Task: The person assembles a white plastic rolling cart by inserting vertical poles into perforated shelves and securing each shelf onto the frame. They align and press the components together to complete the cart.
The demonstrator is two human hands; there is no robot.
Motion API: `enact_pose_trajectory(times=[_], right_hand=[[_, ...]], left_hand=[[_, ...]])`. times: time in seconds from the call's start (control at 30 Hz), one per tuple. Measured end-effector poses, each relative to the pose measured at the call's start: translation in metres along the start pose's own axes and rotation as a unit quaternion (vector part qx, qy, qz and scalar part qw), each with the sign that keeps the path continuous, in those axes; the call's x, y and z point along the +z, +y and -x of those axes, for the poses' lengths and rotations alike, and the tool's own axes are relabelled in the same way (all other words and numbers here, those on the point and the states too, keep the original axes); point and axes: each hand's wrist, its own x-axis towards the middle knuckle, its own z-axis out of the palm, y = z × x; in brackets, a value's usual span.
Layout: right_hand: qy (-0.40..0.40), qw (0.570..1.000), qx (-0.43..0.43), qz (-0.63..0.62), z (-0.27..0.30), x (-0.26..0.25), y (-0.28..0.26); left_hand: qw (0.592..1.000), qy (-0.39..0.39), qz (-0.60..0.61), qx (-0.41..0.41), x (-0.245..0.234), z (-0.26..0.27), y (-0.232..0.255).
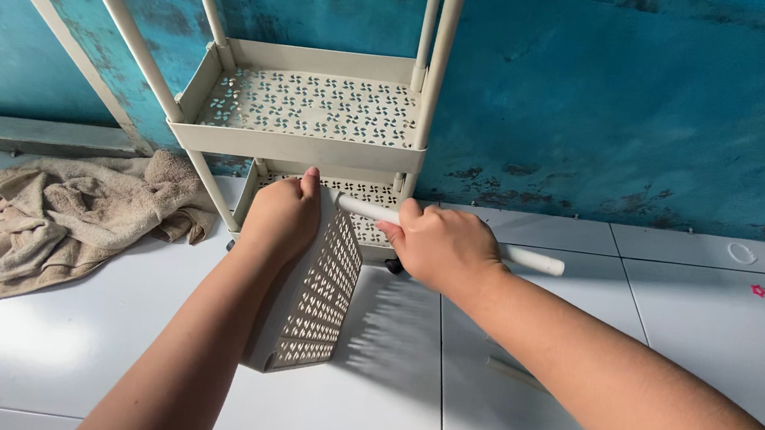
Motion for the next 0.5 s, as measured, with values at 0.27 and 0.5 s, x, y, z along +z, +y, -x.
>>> enact_pose_trajectory(times=[0.27,0.5], right_hand=[[-0.37,0.808,0.318,-0.33,-0.025,-0.018,0.018],[-0.351,0.821,0.301,-0.335,-0.023,-0.002,0.035]], left_hand=[[1.0,-0.008,-0.004,0.013,0.007,0.003,0.008],[0.999,-0.008,0.03,-0.016,0.015,0.009,0.008]])
